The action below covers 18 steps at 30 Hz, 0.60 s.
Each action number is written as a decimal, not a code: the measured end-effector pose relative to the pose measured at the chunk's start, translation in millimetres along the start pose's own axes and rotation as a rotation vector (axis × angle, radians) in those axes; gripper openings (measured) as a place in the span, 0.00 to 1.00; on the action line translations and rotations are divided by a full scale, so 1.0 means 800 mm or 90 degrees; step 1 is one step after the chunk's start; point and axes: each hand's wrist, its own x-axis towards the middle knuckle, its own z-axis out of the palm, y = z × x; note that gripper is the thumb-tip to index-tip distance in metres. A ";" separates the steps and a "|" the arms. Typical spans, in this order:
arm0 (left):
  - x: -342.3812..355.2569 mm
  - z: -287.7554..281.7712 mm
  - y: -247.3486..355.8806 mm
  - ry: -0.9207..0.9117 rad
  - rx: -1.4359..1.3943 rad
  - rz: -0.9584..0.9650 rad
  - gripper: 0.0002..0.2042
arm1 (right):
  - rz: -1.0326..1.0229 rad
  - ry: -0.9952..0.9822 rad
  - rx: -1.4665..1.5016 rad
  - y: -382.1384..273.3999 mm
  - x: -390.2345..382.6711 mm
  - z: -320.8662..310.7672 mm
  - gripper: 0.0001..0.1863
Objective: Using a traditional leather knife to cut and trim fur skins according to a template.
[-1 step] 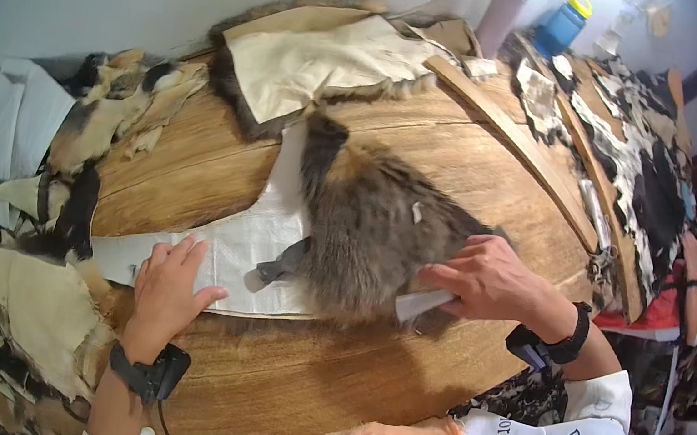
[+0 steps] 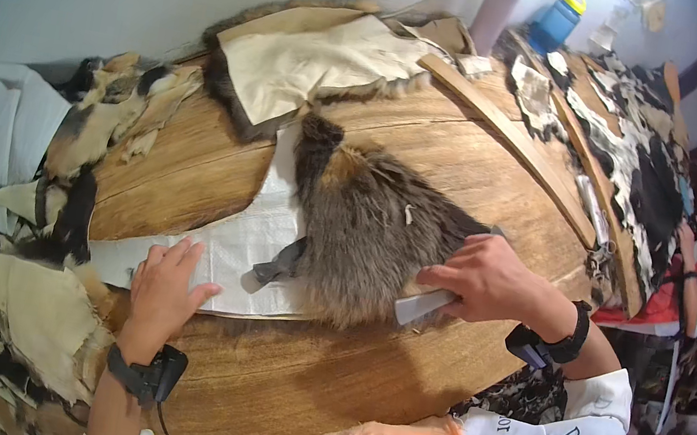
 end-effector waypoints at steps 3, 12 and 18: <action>0.012 0.004 -0.014 0.041 -0.067 -0.022 0.18 | 0.147 0.139 0.010 0.023 -0.002 -0.020 0.10; 0.048 0.008 -0.023 0.070 -0.136 -0.092 0.17 | 0.611 0.012 0.193 0.123 0.007 -0.007 0.20; 0.065 0.007 -0.030 -0.047 -0.162 -0.131 0.15 | 0.503 -0.097 0.136 0.107 0.026 0.026 0.23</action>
